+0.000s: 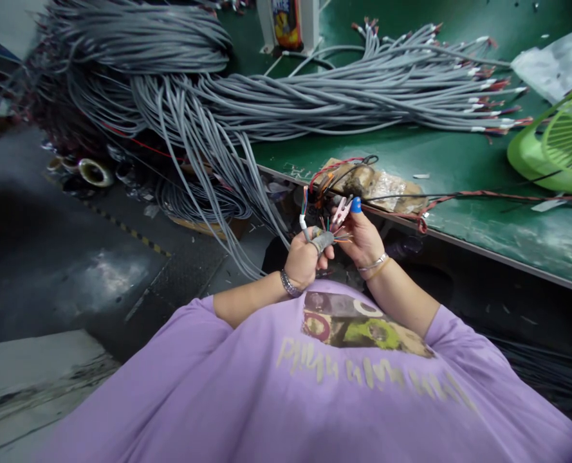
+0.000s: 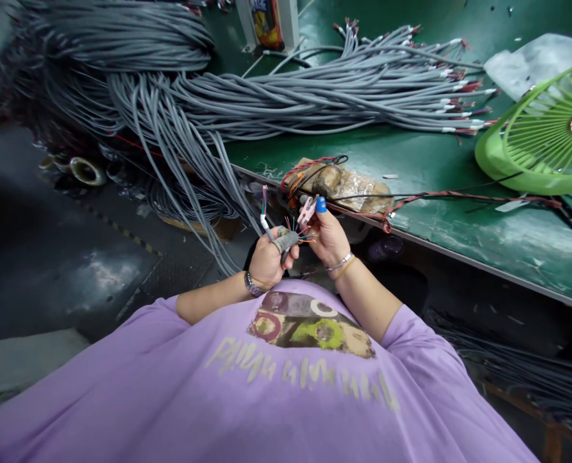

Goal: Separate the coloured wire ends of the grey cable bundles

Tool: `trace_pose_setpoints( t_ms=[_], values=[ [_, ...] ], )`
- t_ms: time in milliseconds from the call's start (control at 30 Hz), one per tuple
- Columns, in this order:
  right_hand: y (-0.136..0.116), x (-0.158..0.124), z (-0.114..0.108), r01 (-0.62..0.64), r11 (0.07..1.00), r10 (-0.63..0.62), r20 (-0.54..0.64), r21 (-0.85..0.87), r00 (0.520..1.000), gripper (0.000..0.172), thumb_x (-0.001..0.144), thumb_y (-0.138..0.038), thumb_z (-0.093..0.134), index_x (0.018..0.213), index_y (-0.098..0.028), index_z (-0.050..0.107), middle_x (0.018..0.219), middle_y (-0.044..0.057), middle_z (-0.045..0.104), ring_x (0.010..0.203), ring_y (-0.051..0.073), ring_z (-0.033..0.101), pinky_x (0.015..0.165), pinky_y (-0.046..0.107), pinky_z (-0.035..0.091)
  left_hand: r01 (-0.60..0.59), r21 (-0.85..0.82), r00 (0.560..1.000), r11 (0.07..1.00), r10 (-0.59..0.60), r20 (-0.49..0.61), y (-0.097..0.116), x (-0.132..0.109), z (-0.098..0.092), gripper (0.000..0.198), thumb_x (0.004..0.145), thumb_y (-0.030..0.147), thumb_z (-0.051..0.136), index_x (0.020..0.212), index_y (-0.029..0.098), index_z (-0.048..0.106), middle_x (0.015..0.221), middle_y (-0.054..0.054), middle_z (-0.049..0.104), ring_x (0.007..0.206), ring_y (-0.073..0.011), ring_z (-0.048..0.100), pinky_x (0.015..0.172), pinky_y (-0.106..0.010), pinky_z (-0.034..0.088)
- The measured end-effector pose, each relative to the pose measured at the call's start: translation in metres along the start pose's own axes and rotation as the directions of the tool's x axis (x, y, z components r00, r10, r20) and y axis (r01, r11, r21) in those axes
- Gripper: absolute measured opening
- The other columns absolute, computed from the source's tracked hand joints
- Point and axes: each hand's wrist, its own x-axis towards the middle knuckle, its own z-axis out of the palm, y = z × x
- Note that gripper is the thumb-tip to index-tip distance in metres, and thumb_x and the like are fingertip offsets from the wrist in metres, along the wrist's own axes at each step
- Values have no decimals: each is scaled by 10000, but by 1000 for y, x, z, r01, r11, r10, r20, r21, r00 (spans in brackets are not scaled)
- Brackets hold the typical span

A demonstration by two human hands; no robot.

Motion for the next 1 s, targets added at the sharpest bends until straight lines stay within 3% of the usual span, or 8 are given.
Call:
trace_pose_setpoints(
  t_ms=[233, 400, 500, 667, 867, 1000],
  values=[
    [-3, -11, -1, -77, 997, 78, -8, 22, 997, 497, 740, -740, 705, 781, -248, 653, 766, -18, 686, 630, 114, 565, 569, 240, 472, -5, 40, 1000, 999, 5, 12, 5, -7, -3, 376, 704, 462, 759, 642, 189, 508, 508, 42, 595, 315, -47, 415, 329, -193, 245],
    [-16, -22, -11, -256, 943, 286, 130, -211, 949, 608, 683, -809, 688, 800, -212, 703, 765, 30, 686, 660, 147, 603, 601, 275, 502, -61, 129, 998, 990, 60, 12, 0, -9, -15, 363, 752, 459, 724, 631, 182, 523, 527, 32, 611, 327, -41, 427, 334, -189, 256],
    [-23, -27, -14, -279, 899, 354, 183, -337, 917, 557, 594, -692, 840, 791, -183, 723, 743, 21, 685, 652, 133, 609, 619, 266, 504, -99, 182, 995, 978, 91, 49, -4, -10, -20, 355, 776, 457, 722, 647, 178, 544, 545, 31, 622, 347, -44, 457, 351, -184, 293],
    [-28, -33, -7, -145, 878, 233, 144, -455, 962, 389, 548, -430, 947, 741, -167, 734, 685, -16, 671, 611, 93, 553, 638, 247, 456, -107, 244, 988, 964, 75, 138, -3, -11, -21, 355, 774, 449, 743, 651, 168, 564, 546, 24, 626, 367, -47, 487, 377, -175, 327],
    [-30, -42, 1, -58, 828, 210, 213, -558, 954, 333, 628, -438, 903, 711, -157, 745, 695, 20, 703, 641, 133, 592, 665, 283, 487, 26, 321, 950, 947, -124, 287, 2, -9, -19, 361, 744, 457, 754, 652, 149, 590, 542, -11, 636, 341, -67, 498, 349, -194, 306],
    [-31, -43, -4, -56, 842, 168, 163, -537, 972, 390, 630, -495, 898, 770, -160, 757, 725, 23, 710, 650, 120, 604, 666, 261, 507, 80, 306, 953, 949, -163, 255, 3, -9, -18, 359, 738, 459, 752, 666, 159, 566, 532, -7, 632, 332, -66, 491, 339, -193, 273]
  ],
)
